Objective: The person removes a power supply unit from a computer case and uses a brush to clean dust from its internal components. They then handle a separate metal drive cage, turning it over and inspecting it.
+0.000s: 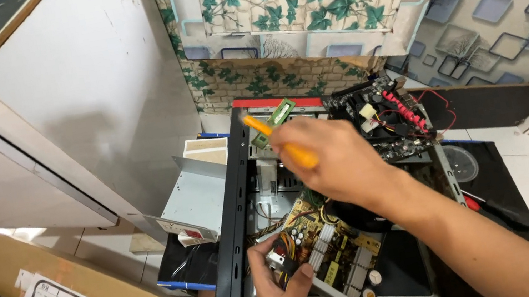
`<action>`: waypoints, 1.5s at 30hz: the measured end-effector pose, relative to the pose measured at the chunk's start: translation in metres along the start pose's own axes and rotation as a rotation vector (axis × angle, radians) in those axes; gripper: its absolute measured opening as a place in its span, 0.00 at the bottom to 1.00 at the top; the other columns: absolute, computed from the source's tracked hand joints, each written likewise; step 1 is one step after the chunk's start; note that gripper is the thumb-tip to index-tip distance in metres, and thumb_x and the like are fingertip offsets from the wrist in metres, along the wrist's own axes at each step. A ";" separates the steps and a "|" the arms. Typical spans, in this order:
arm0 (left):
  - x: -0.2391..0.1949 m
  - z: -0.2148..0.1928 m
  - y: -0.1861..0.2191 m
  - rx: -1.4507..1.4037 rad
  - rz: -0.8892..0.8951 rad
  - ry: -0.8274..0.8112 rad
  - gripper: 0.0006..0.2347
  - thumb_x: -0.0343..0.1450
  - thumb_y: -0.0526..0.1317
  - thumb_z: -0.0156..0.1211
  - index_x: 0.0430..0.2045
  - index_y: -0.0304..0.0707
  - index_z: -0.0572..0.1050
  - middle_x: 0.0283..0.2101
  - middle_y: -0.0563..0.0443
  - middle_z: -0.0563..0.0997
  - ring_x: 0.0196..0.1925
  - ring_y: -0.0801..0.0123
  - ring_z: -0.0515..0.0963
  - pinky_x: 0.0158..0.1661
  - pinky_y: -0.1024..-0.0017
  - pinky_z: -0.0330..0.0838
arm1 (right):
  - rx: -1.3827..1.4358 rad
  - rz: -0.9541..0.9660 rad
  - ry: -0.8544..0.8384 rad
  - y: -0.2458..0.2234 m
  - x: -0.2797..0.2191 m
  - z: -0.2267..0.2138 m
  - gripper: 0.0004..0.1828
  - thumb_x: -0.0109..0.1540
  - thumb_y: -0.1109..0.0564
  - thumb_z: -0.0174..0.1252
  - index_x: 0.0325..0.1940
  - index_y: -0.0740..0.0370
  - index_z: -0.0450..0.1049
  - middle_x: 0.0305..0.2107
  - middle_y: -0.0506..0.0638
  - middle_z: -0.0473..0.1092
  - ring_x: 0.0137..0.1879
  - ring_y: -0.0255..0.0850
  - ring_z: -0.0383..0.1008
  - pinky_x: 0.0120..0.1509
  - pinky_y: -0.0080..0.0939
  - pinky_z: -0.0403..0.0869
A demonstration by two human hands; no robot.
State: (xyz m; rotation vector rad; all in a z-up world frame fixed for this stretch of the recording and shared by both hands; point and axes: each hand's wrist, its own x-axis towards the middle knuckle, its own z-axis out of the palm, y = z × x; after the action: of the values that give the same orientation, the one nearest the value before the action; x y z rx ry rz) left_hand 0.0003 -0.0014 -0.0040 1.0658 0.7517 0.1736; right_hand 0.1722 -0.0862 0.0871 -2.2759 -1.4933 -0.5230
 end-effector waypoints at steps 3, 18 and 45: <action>-0.005 0.000 0.005 0.066 -0.059 0.006 0.28 0.56 0.47 0.68 0.53 0.50 0.71 0.51 0.47 0.72 0.51 0.54 0.75 0.47 0.47 0.65 | 0.273 0.041 0.188 -0.015 0.003 -0.018 0.03 0.67 0.61 0.56 0.45 0.59 0.73 0.34 0.48 0.77 0.28 0.40 0.74 0.36 0.39 0.72; -0.002 -0.004 -0.007 0.138 0.012 -0.002 0.29 0.57 0.51 0.67 0.55 0.54 0.70 0.55 0.51 0.71 0.55 0.54 0.73 0.49 0.36 0.61 | 0.366 0.185 0.175 -0.013 -0.013 -0.016 0.07 0.66 0.55 0.56 0.41 0.59 0.77 0.37 0.43 0.77 0.39 0.37 0.79 0.48 0.35 0.75; -0.003 -0.001 0.000 0.142 0.019 0.010 0.28 0.56 0.47 0.65 0.53 0.50 0.71 0.49 0.49 0.71 0.50 0.58 0.72 0.47 0.55 0.62 | 0.022 -0.116 -0.009 -0.005 -0.001 -0.003 0.12 0.73 0.54 0.42 0.43 0.57 0.70 0.32 0.50 0.69 0.31 0.46 0.71 0.32 0.48 0.73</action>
State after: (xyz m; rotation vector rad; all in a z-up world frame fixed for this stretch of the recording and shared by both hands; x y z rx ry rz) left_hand -0.0023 -0.0020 -0.0028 1.2080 0.7720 0.1434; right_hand 0.1669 -0.0862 0.0897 -2.1867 -1.6348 -0.5270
